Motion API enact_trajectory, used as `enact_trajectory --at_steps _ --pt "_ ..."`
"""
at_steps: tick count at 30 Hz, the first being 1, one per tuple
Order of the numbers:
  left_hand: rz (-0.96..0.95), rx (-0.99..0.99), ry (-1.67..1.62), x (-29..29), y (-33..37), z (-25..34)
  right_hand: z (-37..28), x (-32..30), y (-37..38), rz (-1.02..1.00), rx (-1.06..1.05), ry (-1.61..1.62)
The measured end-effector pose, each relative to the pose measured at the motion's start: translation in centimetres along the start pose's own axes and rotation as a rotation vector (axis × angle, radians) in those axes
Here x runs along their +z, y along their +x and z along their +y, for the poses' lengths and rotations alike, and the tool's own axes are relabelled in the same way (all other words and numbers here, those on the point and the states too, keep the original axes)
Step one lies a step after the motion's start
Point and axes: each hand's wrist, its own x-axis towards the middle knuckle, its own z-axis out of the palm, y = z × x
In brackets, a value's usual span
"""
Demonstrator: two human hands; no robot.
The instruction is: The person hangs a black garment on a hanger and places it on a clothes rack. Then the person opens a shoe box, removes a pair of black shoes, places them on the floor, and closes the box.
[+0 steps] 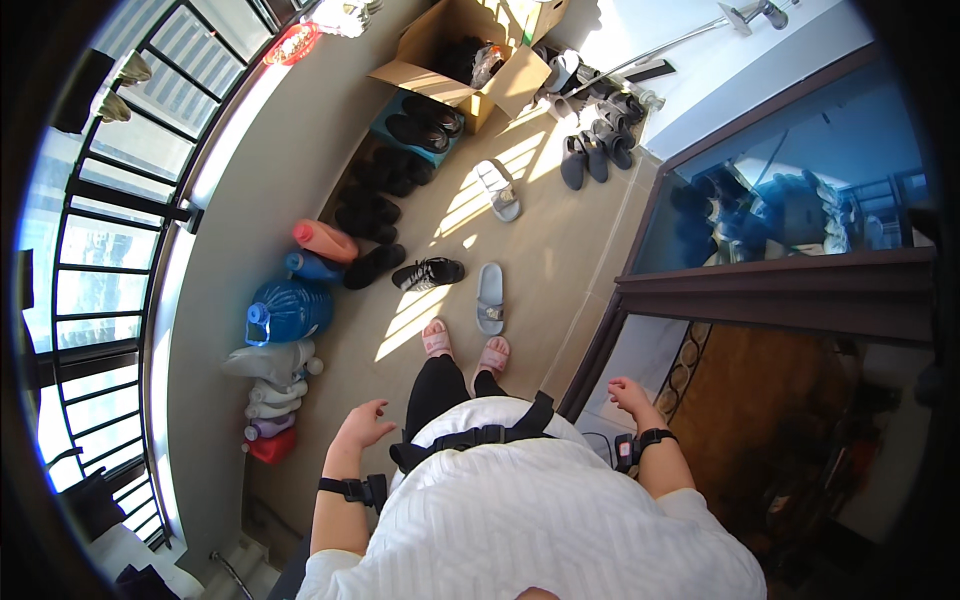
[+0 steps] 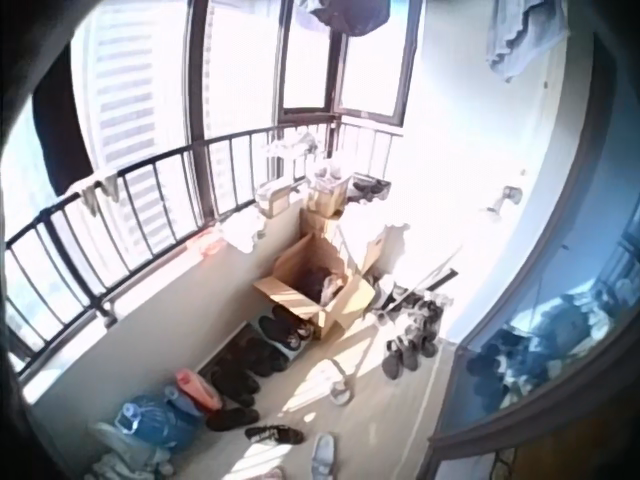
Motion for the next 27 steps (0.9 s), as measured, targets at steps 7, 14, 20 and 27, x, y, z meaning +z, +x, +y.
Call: enact_trajectory --at_steps 7,14,20,27 --pt "0.035 -0.005 0.02 -5.8 0.9 -4.7 -4.5 4.8 -3.1 -0.003 0.024 0.004" --pt "0.123 -0.006 0.032 -10.2 2.4 -9.7 -9.9 9.3 -3.9 -0.021 -0.151 -0.098" --pt "0.133 -0.046 -0.088 -9.6 3.3 -11.1 -13.7 8.2 -3.4 -0.003 -0.216 -0.189" --pt "0.122 -0.106 -0.199 -7.0 3.4 -11.9 -17.2 5.5 -1.2 -0.025 -0.183 -0.286"
